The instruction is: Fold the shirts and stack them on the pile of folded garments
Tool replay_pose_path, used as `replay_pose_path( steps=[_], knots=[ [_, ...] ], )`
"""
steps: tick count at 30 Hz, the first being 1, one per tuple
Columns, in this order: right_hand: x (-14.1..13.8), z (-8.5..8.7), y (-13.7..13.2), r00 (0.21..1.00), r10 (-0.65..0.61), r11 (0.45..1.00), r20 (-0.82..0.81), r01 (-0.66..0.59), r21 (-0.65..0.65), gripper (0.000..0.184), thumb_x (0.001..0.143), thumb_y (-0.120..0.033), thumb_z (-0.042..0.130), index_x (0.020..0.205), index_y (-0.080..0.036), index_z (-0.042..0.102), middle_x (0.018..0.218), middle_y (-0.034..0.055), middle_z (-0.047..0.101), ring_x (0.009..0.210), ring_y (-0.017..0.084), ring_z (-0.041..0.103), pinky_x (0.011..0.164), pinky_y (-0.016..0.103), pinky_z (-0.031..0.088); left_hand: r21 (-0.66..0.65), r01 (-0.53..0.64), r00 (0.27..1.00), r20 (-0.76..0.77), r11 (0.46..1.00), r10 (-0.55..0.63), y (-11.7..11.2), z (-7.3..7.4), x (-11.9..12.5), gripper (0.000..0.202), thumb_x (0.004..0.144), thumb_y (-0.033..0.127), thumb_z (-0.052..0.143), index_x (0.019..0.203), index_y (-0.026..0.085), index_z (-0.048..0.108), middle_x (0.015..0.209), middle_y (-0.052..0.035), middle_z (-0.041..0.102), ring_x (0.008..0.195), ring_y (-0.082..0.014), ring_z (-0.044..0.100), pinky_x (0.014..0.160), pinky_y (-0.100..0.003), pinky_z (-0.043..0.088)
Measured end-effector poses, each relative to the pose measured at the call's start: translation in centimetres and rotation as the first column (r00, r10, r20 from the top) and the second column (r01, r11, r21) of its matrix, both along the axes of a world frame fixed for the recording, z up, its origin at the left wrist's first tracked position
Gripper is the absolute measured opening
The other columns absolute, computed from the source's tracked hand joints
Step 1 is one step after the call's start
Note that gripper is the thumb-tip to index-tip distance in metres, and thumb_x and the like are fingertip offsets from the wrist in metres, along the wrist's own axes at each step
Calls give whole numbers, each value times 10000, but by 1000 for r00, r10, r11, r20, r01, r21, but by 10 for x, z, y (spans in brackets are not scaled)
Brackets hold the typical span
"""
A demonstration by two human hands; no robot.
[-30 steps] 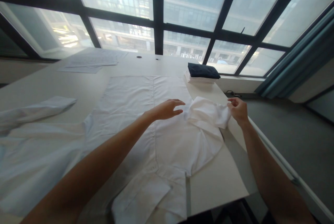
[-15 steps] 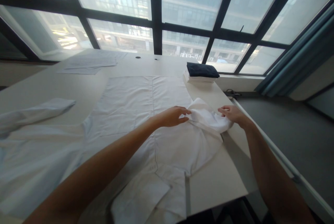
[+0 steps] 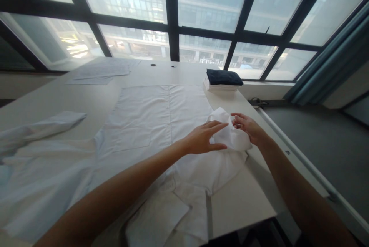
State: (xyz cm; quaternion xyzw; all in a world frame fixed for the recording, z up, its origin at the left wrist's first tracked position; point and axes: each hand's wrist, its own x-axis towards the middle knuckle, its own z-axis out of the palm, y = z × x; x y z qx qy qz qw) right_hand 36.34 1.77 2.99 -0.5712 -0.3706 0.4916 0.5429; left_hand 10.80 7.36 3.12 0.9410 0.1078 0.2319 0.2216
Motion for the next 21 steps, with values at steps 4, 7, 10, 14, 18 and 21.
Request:
replay_pose_path(
  steps=[4,7,10,14,18,21],
  knots=[
    [-14,-1,0,994,69,997,81,-72,39,371,782,-467,797,1043,-222,699,856,51,748,793,208,704,738,340,561,220,29,994,-109,975,-5,4,-14,2,558,895,565,728,1333,231,642,1261,-114,672,1169,-293,632,1026,-428,498],
    [-1,4,-4,916,55,997,398,-69,21,355,792,-537,772,880,-195,736,789,50,730,740,194,654,671,308,513,310,66,987,-159,949,-17,9,-23,3,375,962,485,672,1247,241,691,1185,-87,694,1082,-250,652,968,-383,492],
    [20,13,-14,799,192,981,570,-180,-79,435,835,-614,708,824,-182,758,827,60,744,746,199,636,636,292,479,341,75,984,-179,937,-13,12,-26,4,205,1018,375,602,1093,243,739,1125,-61,710,1018,-205,663,930,-342,478],
    [36,26,-30,728,479,875,490,-439,-204,427,825,-586,756,949,-178,773,948,74,769,851,239,681,695,301,525,306,24,983,-181,952,33,18,-26,3,189,1018,272,572,937,220,734,1033,-48,718,964,-188,676,896,-320,485],
    [33,31,-37,797,513,858,320,-459,-230,680,713,-453,896,1304,-215,659,944,71,788,789,243,717,636,289,549,179,-19,995,-91,984,36,19,-24,1,204,1021,257,533,1001,228,734,1066,-56,723,1018,-194,684,932,-318,502],
    [21,28,-35,884,418,907,210,-393,-149,796,714,-430,899,1413,-248,564,936,66,791,711,222,717,587,281,550,47,-28,1000,14,998,28,12,-18,2,234,1033,279,505,1134,240,713,1104,-55,723,1055,-195,681,964,-324,514]
  ],
)
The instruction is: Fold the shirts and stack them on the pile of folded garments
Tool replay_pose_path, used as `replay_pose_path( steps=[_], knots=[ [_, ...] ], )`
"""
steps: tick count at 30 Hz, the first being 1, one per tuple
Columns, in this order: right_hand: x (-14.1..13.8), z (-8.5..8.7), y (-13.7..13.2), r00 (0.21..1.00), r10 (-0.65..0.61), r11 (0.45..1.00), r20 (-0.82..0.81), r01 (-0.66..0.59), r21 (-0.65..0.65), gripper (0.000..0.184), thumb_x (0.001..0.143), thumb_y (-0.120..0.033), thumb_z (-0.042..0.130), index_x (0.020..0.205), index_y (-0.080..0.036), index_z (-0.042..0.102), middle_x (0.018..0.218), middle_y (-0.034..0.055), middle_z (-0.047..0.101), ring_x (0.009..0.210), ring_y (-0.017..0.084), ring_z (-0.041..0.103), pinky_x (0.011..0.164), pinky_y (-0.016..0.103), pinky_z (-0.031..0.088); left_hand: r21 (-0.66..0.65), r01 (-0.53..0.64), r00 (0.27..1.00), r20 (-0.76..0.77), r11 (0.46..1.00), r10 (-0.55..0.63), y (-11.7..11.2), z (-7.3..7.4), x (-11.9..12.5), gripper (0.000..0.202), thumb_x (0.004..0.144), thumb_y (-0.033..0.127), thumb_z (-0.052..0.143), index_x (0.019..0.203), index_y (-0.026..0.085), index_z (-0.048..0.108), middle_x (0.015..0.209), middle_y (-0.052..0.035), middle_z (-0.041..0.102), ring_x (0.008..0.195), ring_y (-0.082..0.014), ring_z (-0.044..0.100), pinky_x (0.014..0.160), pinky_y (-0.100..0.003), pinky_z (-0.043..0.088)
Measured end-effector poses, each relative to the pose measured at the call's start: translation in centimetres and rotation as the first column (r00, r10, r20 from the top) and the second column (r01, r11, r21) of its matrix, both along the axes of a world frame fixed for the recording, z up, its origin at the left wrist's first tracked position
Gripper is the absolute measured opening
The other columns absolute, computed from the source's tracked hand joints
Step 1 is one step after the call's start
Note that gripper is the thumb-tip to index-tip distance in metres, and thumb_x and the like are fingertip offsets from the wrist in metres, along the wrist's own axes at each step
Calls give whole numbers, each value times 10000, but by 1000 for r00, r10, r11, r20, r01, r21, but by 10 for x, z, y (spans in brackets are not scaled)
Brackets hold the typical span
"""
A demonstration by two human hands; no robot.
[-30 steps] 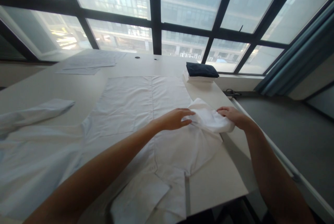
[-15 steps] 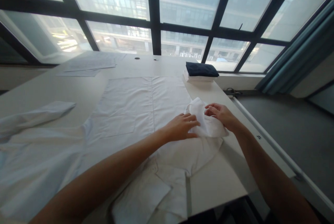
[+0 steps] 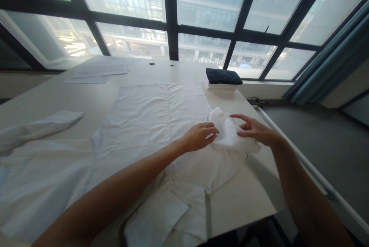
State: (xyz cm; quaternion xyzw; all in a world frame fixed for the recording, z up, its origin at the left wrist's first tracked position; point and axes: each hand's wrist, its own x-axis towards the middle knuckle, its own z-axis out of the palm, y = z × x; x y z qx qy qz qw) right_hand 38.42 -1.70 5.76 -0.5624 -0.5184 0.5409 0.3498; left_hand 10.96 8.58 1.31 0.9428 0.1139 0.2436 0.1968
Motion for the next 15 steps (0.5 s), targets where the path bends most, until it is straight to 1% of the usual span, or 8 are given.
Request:
replay_pose_path(
  steps=[1,3,5,6,9,11,13,15],
  knots=[
    [-6,-2,2,999,-34,999,-41,35,21,729,716,-429,896,1356,-245,600,928,59,789,690,212,709,580,280,546,-45,7,1000,27,999,-6,-4,3,1,249,1035,290,503,1189,243,693,1103,-53,721,1053,-193,681,963,-325,521],
    [-18,-9,8,987,-118,990,-111,125,60,506,712,-424,891,1132,-230,686,859,28,772,621,174,668,545,261,513,-130,22,997,72,991,-13,-12,10,2,302,1039,319,499,1299,247,636,1109,-54,714,1025,-184,684,953,-328,538],
    [-31,-16,15,957,-221,966,-189,241,91,349,697,-405,889,925,-221,701,759,-11,730,566,136,609,516,238,468,-188,12,994,109,982,8,-19,17,3,377,1041,358,502,1395,245,564,1174,-73,697,1042,-190,682,977,-350,544],
    [-37,-19,19,935,-268,949,-233,298,103,310,694,-397,883,872,-220,702,729,-20,712,569,131,596,519,235,461,-199,-7,992,126,980,33,-23,21,4,429,1037,390,516,1441,247,523,1245,-91,676,1096,-206,672,1014,-373,535],
    [-52,-25,26,877,-335,910,-345,396,121,259,757,-451,796,888,-236,735,786,7,728,691,176,648,609,275,520,-125,-74,987,134,989,91,-31,28,4,735,950,540,648,1573,282,357,1493,-147,532,1365,-300,533,1154,-488,448],
    [-57,-26,28,871,-299,919,-389,373,127,320,841,-535,681,976,-255,754,942,41,768,850,220,693,720,322,564,-20,-117,988,102,993,119,-36,28,5,984,840,603,757,1625,303,243,1607,-172,406,1493,-369,383,1202,-572,374],
    [-59,-26,27,873,-232,941,-429,313,129,421,901,-611,573,1065,-270,757,1108,59,772,1007,247,699,827,360,577,63,-186,981,68,981,181,-40,25,5,1080,804,527,811,1645,304,170,1650,-189,338,1533,-405,305,1203,-613,350],
    [-60,-25,25,866,-173,957,-469,261,129,510,923,-675,512,1130,-274,751,1215,68,757,1126,262,681,919,391,566,80,-261,965,43,962,258,-40,22,5,1007,857,337,750,1654,307,135,1645,-179,355,1509,-387,361,1176,-575,400]
  ],
)
